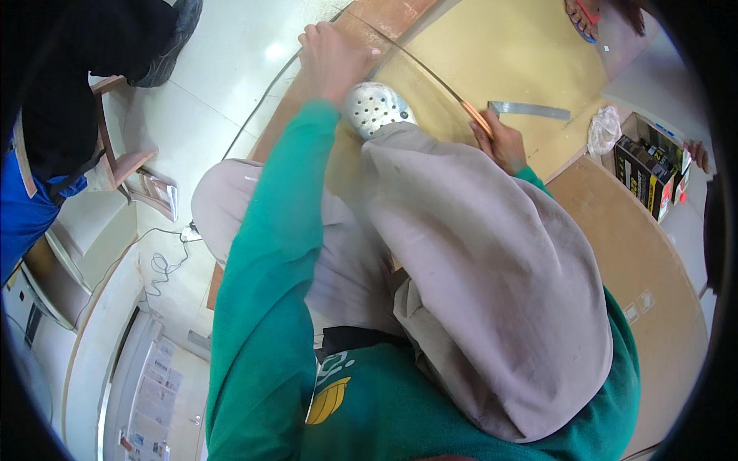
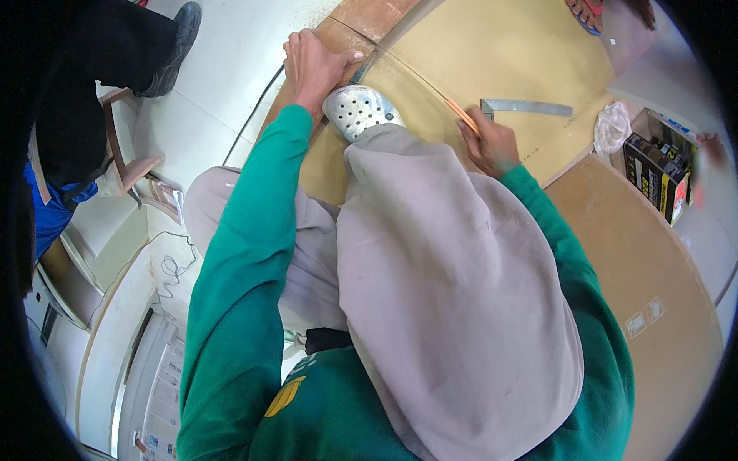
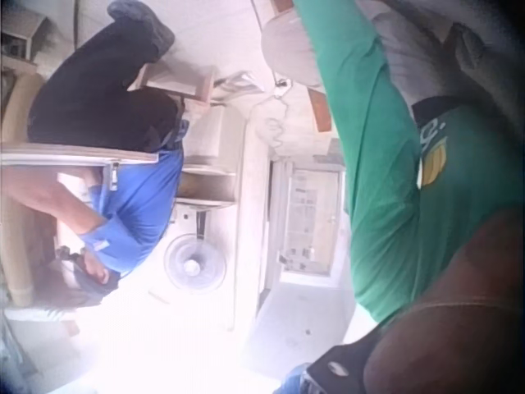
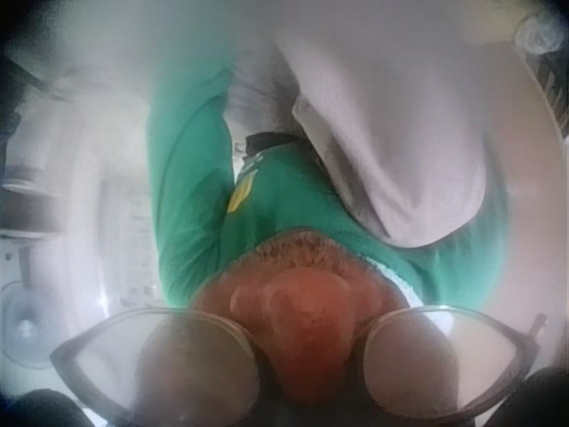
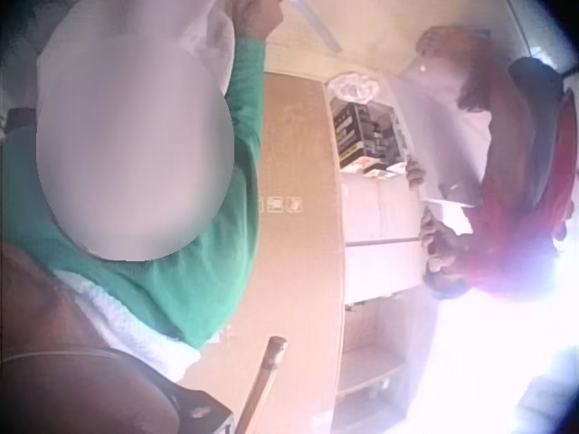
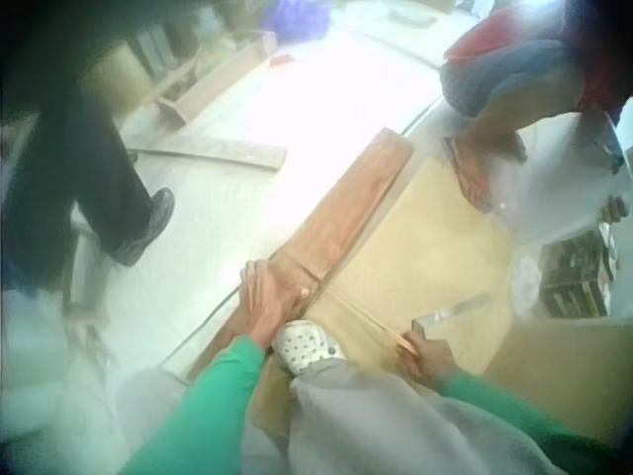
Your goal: The person uses a hand saw to cut a curved wooden board on the floor, then lifts the cut piece and fits it into a curved wooden cabinet frame.
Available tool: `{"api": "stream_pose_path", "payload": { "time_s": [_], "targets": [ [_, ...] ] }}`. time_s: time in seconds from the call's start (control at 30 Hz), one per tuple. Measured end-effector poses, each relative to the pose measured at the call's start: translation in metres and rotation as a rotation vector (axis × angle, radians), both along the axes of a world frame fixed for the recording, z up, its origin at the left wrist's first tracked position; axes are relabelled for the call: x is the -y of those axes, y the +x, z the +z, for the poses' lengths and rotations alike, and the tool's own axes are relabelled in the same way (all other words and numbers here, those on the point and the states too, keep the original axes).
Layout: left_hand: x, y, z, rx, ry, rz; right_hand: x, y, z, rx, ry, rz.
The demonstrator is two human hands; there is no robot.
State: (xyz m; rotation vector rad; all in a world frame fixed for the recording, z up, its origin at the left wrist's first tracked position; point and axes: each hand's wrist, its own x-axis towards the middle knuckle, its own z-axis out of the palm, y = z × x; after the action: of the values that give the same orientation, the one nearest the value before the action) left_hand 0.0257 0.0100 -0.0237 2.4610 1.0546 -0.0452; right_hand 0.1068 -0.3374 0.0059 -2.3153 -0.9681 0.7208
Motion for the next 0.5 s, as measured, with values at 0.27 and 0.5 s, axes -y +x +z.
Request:
{"api": "stream_pose_path", "payload": {
  "time_s": [0.27, 0.5],
  "targets": [
    [0.002, 0.003, 0.004, 0.002, 0.047, 0.003, -0.138, 0.028, -0.051, 0.133, 0.176, 0.119],
    [0.0, 0.0, 0.001, 0.007, -0.036, 0.035, -0.059, 0.008, -0.005, 0.046, 0.008, 0.002]
  ]
}}
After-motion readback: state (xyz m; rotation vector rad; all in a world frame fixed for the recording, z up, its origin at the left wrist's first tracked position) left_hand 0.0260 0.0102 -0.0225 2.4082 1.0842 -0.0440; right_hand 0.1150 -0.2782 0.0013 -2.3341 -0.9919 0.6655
